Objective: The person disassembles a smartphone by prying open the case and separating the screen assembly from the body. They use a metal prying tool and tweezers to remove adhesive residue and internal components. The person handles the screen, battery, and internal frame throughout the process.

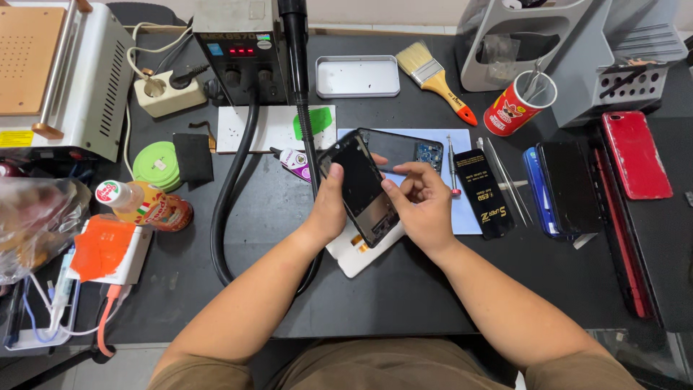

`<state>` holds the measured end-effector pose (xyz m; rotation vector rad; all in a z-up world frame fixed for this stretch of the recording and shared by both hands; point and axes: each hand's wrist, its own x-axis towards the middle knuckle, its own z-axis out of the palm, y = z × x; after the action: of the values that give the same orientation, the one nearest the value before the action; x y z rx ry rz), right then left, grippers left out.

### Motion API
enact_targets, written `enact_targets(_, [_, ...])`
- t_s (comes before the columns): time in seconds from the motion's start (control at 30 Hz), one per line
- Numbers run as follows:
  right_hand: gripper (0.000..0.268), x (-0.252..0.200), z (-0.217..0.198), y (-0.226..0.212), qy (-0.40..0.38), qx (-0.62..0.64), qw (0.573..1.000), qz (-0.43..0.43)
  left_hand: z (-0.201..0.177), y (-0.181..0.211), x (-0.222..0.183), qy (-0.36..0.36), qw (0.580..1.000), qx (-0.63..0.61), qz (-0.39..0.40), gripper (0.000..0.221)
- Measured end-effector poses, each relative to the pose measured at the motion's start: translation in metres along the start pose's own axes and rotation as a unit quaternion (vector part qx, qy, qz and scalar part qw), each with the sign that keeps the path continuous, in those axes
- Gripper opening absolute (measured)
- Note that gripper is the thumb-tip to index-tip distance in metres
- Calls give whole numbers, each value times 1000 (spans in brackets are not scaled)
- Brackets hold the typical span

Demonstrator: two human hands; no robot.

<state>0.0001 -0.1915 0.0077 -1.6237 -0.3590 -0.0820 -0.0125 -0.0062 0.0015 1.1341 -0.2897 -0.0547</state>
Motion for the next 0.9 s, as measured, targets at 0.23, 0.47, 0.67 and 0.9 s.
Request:
enact_targets(0.23, [22,3,1,-14,12,-73,993,-88,4,-3,0,20,999,-32,-15,83])
enact_targets(0.47, [19,11,-22,-53,-70,-280,904,-316,-15,0,17,128,965,-226,34,82])
enact_targets(0.67, [20,17,-33,-84,-137,-352,862,-339,-23,0,19,135,953,-263,65,72])
enact_targets(0.9, [23,2,-38,-84,-325,-419,798,-287,-27,-4,19,145,947,-271,90,62])
